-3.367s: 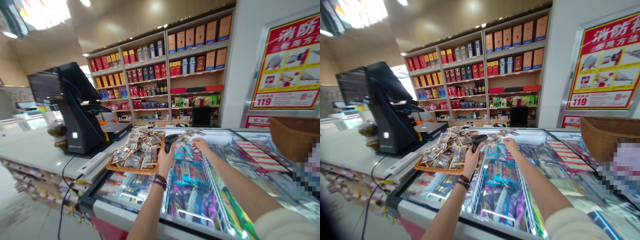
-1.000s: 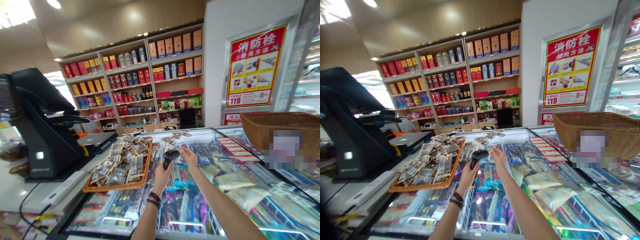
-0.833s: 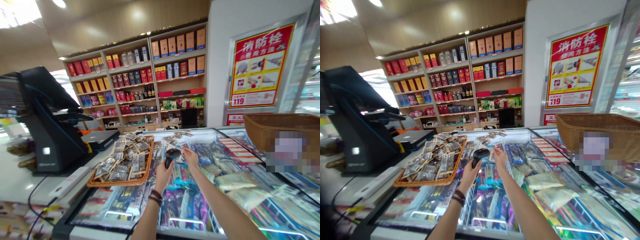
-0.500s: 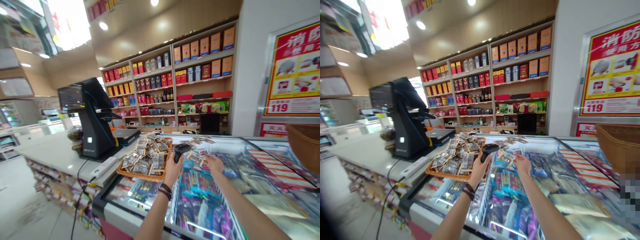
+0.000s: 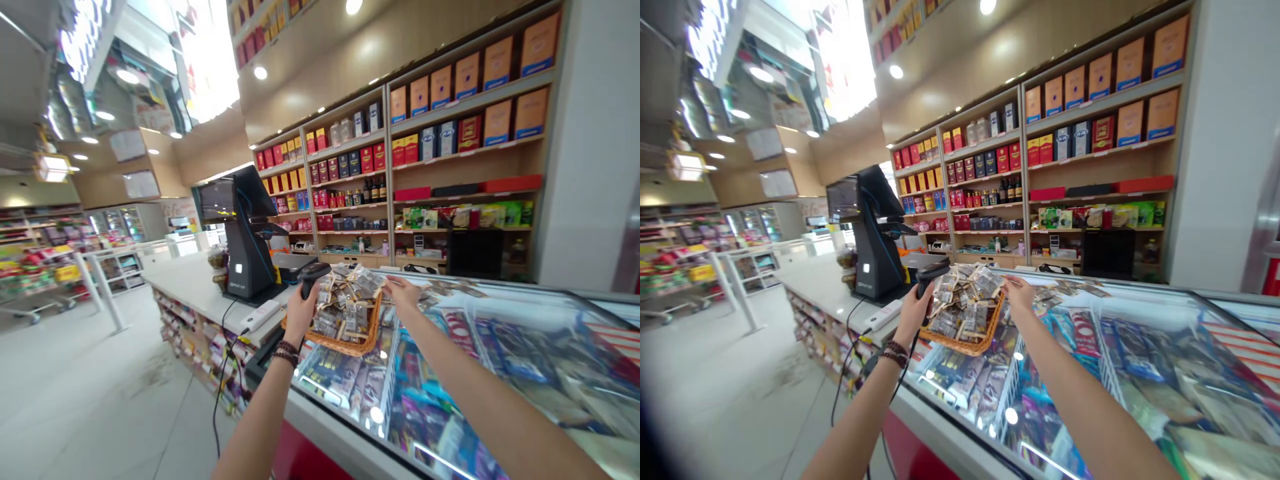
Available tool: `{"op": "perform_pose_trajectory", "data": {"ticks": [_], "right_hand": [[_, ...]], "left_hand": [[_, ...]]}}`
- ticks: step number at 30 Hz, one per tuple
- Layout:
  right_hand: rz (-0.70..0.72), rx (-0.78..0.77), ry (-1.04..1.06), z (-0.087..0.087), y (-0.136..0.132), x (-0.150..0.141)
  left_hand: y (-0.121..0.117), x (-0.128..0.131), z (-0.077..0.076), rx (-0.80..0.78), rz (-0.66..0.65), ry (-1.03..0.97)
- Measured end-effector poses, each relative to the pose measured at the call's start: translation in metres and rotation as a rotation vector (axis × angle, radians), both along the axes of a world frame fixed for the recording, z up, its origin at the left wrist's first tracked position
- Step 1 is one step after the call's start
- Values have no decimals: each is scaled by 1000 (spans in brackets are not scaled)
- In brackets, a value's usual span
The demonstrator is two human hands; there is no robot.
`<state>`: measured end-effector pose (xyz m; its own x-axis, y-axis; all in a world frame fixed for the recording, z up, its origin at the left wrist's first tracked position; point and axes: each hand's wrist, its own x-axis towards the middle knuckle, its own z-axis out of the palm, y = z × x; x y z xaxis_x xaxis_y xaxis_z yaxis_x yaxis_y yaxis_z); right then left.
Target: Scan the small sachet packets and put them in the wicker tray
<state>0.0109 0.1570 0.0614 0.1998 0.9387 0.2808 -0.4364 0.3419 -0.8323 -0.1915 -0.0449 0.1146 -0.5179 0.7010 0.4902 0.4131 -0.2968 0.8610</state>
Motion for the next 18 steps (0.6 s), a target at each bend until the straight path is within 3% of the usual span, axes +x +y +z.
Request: {"op": "perform_pose_trajectory", "data": {"ticks": [4,9,13,18], "right_hand": [[161,-48,-52,-8,-33,-45],[274,129,-317,-27,-53,-56],[185,150,-403,-36,-44,-33],[-24,102,-468,-42,-12,37]], "left_hand": [[-22,-19,-8,-20,68,11],[-35,-30,-19,-57,113,28],[-32,-23,-27,-71,97,-16],[-11,17,-36,-69,-24,-85]]}}
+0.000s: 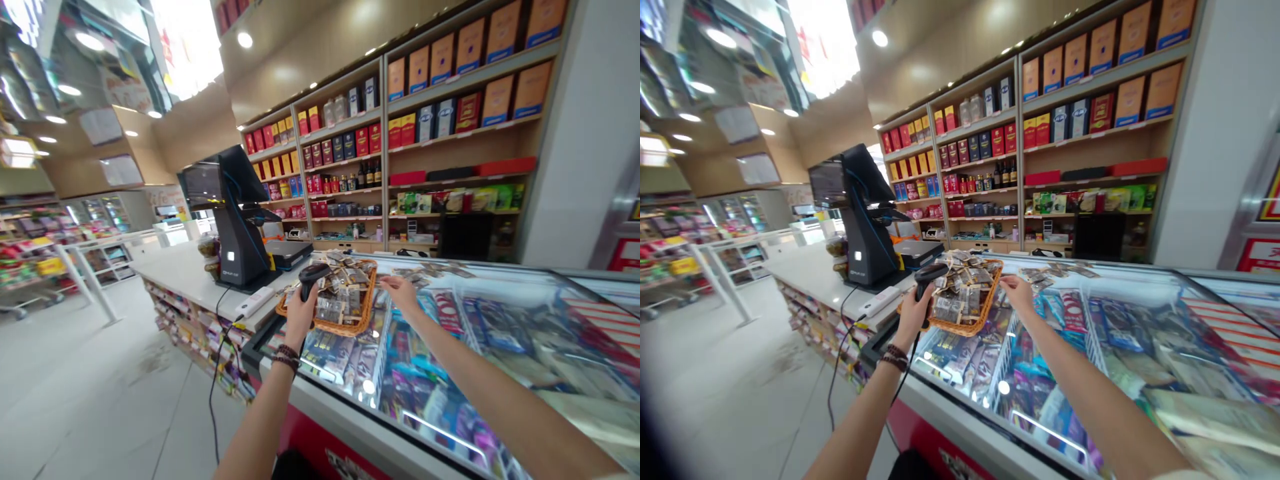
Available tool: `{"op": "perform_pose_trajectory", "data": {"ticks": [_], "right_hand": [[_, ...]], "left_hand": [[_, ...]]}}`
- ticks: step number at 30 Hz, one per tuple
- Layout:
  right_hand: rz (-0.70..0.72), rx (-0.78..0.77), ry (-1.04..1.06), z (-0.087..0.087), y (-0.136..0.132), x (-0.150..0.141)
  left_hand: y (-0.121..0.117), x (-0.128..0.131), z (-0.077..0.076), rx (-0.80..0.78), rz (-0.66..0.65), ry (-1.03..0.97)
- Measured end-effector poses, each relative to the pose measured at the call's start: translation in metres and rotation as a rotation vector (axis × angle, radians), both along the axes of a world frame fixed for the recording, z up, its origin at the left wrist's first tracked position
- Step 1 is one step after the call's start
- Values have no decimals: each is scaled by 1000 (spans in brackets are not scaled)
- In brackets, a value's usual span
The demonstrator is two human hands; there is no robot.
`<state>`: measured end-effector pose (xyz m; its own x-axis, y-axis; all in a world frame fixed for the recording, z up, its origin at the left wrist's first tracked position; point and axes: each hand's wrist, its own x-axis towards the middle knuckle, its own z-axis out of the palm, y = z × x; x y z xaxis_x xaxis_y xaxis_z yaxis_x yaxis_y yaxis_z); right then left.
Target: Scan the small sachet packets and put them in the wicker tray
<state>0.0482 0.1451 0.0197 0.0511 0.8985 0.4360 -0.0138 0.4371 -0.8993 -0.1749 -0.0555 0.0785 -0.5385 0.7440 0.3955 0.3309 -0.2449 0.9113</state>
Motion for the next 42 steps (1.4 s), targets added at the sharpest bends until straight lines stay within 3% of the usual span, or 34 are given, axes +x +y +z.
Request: {"op": "perform_pose_trajectory", "data": {"ticks": [8,11,13,17,22,27,31,36,39,42], "right_hand": [[-383,-192,-118,-11,58,141],[-463,-253,-187,-19,81,172],[-483,-189,-266,-24,96,181],[-457,-28,-533,-29,126,174],[-422,-93,-838,-17,158,136],[-364,-150,-1011,-4,190,108],[-285,-288,-1045,-14,203,102],[-211,-294,-1084,-26,181,110],[-154,-242,-1129,-26,146,118],[-188,-202,-1150,-28,99,124]], "left_hand": [[62,113,-8,-12,-308,-76],[80,148,-18,-48,-387,-126],[90,161,-30,-86,-409,-136],[105,168,-63,-159,-395,-134],[118,162,-98,-238,-305,-91],[126,166,-113,-270,-204,3],[131,168,-118,-231,-104,84],[129,168,-111,-212,-110,104],[123,168,-98,-253,-150,142],[116,168,-84,-286,-181,181]]}}
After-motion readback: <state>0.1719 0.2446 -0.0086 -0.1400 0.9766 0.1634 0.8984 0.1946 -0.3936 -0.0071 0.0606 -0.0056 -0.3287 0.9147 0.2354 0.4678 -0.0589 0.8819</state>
